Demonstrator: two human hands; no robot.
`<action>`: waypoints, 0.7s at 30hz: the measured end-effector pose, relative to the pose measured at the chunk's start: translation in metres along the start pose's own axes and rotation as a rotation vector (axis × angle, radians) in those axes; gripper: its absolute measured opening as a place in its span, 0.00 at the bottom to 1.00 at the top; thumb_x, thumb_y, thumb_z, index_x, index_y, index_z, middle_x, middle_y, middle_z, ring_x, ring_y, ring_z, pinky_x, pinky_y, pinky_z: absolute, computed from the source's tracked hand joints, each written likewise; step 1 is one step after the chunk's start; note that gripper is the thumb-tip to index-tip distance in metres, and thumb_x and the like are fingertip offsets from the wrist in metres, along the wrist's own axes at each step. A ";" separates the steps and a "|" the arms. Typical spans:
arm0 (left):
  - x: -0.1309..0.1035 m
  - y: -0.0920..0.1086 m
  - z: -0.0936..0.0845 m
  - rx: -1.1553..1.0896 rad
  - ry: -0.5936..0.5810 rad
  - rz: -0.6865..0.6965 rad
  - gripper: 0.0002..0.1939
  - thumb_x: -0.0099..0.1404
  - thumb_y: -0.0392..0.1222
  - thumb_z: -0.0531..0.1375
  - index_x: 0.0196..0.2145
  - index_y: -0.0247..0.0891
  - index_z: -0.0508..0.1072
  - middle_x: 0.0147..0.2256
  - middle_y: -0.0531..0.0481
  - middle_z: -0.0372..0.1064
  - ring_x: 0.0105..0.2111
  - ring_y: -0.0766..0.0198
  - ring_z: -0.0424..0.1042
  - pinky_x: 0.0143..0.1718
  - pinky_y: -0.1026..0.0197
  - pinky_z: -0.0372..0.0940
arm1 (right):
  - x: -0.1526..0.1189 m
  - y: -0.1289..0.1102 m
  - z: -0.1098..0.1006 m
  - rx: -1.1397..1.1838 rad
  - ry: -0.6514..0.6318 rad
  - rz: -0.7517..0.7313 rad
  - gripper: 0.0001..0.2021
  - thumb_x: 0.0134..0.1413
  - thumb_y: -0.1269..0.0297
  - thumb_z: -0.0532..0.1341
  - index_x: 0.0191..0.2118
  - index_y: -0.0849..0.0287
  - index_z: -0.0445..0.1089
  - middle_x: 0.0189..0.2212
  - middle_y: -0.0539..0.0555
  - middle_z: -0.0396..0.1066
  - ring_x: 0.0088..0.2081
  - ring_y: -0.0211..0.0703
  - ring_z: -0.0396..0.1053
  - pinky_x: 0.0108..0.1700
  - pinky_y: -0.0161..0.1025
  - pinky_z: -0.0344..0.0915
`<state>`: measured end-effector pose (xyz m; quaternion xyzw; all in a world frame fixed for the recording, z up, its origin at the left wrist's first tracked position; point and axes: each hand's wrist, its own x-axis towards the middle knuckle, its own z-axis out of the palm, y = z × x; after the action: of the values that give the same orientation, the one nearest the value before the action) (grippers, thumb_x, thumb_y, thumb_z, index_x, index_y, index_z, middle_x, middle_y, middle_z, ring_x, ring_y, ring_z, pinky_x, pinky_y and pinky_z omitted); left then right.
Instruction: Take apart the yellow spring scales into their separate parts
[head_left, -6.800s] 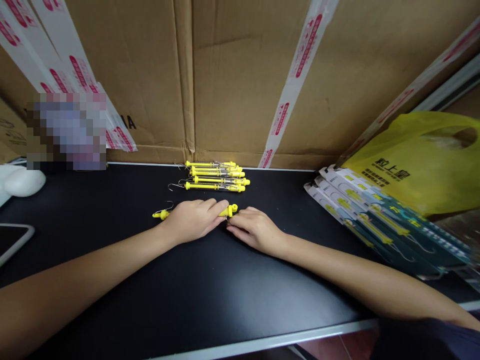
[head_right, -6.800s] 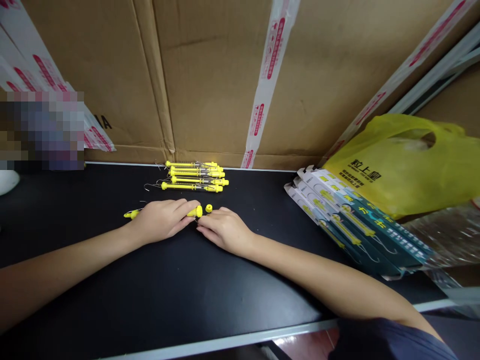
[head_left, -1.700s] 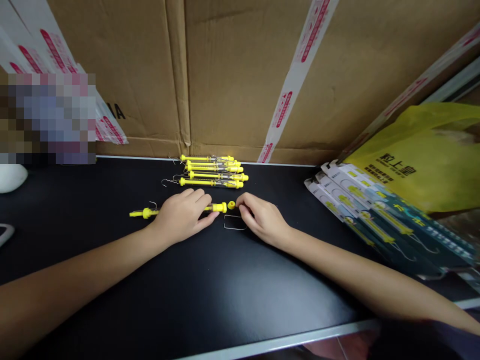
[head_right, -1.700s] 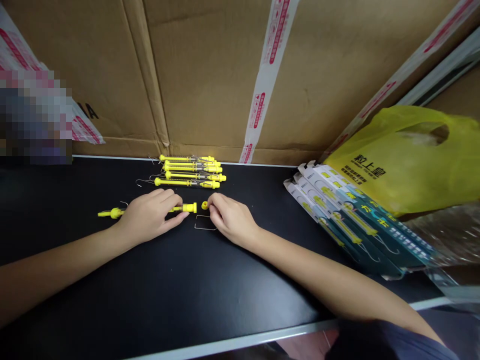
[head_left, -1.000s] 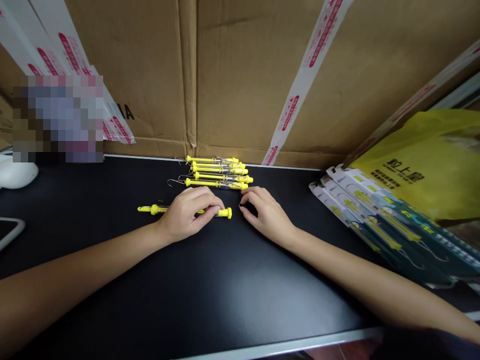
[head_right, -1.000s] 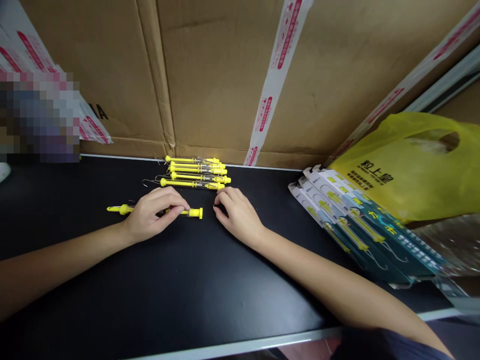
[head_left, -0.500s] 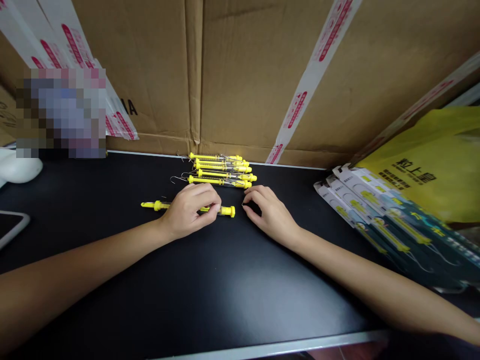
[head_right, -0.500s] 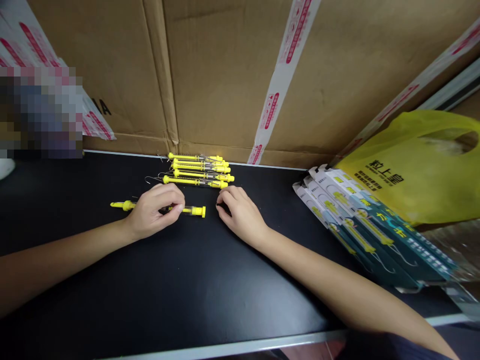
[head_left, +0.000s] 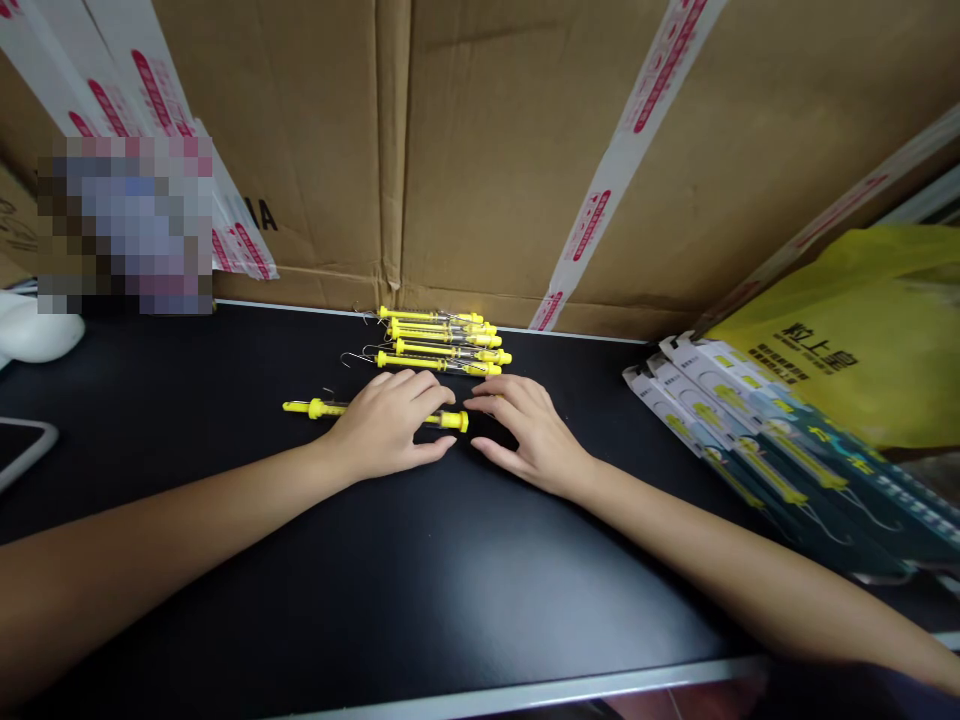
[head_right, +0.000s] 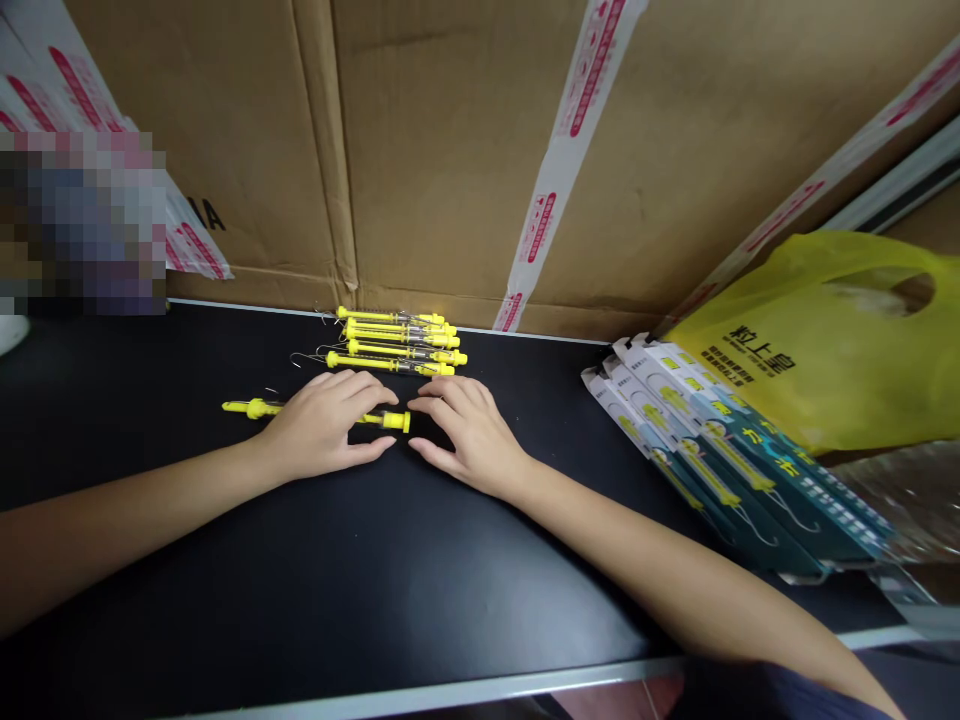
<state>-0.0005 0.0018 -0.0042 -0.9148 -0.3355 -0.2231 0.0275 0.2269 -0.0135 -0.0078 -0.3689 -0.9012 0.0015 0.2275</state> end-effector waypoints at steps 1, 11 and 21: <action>0.000 0.000 0.001 0.003 -0.016 -0.004 0.14 0.62 0.48 0.57 0.42 0.39 0.67 0.38 0.50 0.67 0.41 0.59 0.65 0.41 0.58 0.57 | 0.000 -0.001 0.000 -0.009 -0.004 -0.005 0.18 0.57 0.55 0.56 0.51 0.55 0.62 0.49 0.58 0.64 0.53 0.50 0.59 0.55 0.50 0.55; -0.001 0.001 0.001 0.012 -0.048 0.105 0.10 0.66 0.46 0.53 0.41 0.39 0.69 0.37 0.50 0.67 0.38 0.63 0.65 0.40 0.61 0.57 | 0.002 0.001 0.003 0.001 -0.002 -0.033 0.14 0.56 0.54 0.58 0.44 0.54 0.66 0.46 0.57 0.67 0.53 0.49 0.59 0.55 0.51 0.53; -0.001 0.000 0.001 0.006 -0.051 0.069 0.09 0.65 0.45 0.53 0.40 0.40 0.68 0.36 0.52 0.67 0.38 0.62 0.65 0.39 0.61 0.57 | 0.002 0.000 0.002 0.039 -0.001 -0.014 0.10 0.56 0.57 0.58 0.41 0.56 0.64 0.45 0.57 0.67 0.51 0.48 0.61 0.54 0.49 0.54</action>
<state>-0.0008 0.0018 -0.0055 -0.9310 -0.3053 -0.1977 0.0296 0.2254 -0.0118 -0.0090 -0.3579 -0.9037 0.0176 0.2345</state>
